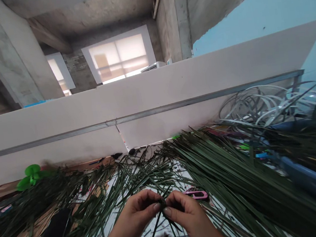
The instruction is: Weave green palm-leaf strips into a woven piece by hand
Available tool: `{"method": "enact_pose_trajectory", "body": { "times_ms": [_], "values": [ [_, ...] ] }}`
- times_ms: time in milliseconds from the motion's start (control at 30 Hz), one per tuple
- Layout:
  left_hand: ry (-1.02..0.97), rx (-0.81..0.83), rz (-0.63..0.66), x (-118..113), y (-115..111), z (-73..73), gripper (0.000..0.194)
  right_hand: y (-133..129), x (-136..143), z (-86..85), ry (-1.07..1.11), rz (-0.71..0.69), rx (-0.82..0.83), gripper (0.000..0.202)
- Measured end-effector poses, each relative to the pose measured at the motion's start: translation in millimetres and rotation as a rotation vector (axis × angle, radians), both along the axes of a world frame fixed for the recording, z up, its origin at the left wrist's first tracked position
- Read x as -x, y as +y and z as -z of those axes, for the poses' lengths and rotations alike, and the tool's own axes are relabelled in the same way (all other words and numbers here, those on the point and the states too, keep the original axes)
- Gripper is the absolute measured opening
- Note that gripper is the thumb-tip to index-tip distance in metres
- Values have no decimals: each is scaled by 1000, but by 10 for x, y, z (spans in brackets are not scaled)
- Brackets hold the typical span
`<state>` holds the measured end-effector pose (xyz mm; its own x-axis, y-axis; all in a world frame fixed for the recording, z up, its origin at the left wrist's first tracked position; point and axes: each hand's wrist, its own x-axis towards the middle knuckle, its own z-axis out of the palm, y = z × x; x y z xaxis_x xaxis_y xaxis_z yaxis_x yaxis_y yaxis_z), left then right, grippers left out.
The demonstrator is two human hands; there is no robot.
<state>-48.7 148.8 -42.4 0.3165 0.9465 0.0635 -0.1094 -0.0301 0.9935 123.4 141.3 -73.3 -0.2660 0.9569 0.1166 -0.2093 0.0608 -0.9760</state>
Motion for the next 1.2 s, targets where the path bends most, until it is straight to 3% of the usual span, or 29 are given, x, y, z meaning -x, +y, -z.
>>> {"method": "enact_pose_trajectory", "body": {
  "times_ms": [500, 1033, 1200],
  "values": [
    [-41, 125, -34, -12, -13, -35, 22, 20, -18, 109, 25, 30, -18, 17],
    [61, 2, 23, -11, -17, -4, 29, -11, -6, 64, 76, 74, -26, 17],
    [102, -18, 36, 12, 4, 11, 12, 1, -7, 71, 62, 74, -22, 18]
  ]
}}
